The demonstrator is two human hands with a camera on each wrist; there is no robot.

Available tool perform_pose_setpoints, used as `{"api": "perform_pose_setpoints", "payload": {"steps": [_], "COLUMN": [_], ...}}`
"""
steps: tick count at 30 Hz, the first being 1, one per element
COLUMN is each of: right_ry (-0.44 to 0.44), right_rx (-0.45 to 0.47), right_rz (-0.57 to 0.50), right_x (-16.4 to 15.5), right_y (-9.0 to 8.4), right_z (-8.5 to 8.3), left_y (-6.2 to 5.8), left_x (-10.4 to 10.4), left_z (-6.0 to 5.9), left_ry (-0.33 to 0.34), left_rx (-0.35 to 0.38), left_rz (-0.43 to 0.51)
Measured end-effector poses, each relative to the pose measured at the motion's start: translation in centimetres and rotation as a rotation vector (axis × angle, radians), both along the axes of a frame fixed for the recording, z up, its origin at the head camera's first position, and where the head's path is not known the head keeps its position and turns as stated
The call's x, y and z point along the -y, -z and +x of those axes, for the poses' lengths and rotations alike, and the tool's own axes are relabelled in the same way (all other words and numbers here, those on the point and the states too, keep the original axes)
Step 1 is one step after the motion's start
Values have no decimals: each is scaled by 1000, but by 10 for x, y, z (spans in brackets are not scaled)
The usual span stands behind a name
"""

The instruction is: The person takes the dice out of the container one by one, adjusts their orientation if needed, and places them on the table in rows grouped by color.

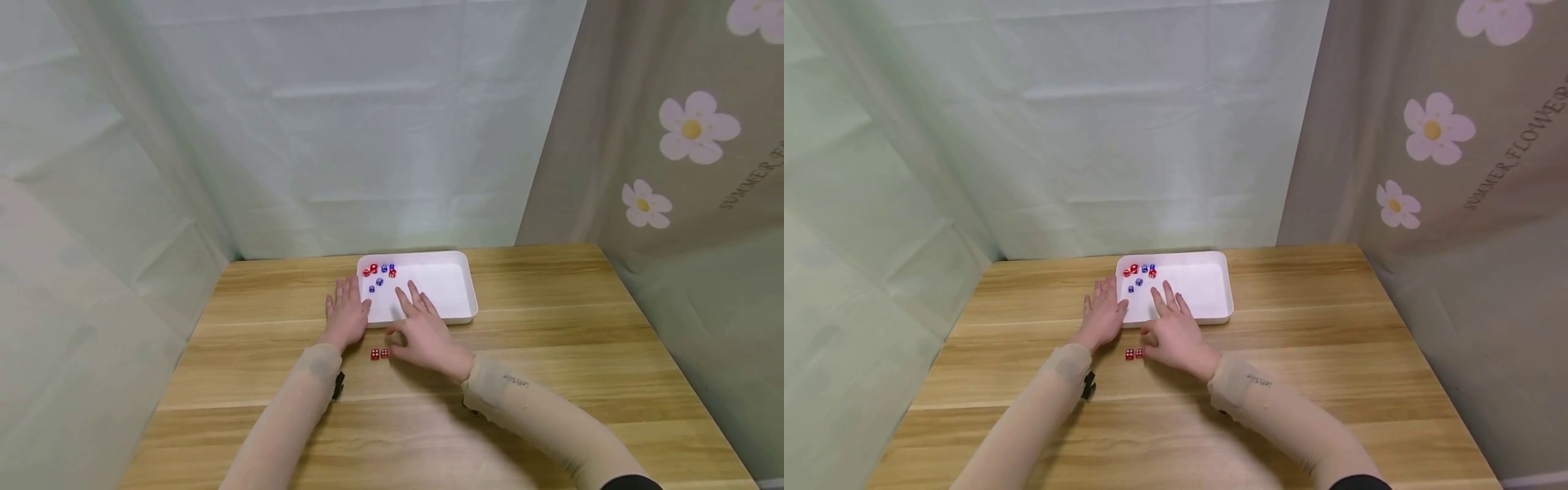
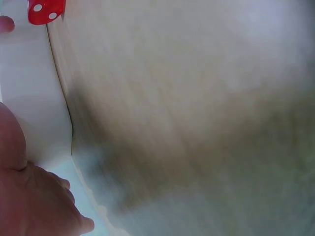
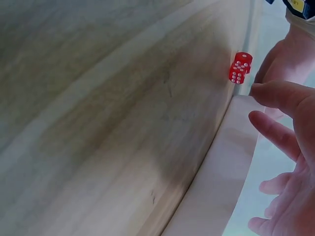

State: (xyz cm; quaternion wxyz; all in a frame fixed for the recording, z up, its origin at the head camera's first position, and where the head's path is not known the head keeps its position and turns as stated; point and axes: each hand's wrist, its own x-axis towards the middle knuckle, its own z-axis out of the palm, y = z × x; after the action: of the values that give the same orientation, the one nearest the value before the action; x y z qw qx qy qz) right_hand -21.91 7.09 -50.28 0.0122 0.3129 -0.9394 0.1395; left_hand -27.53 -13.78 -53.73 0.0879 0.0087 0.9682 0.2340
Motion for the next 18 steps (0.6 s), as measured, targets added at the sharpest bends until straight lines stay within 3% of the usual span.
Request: {"api": "perform_pose_setpoints", "payload": {"steps": [18], "right_ry": [36], "right_rx": [-10], "right_rz": [-62], "right_x": [-7], "right_y": [-8], "right_z": [-7], "left_y": [-3], "left_x": [-2], "left_z": [6], "left_ry": [-3], "left_rx": [-46], "left_rz": [-11]}}
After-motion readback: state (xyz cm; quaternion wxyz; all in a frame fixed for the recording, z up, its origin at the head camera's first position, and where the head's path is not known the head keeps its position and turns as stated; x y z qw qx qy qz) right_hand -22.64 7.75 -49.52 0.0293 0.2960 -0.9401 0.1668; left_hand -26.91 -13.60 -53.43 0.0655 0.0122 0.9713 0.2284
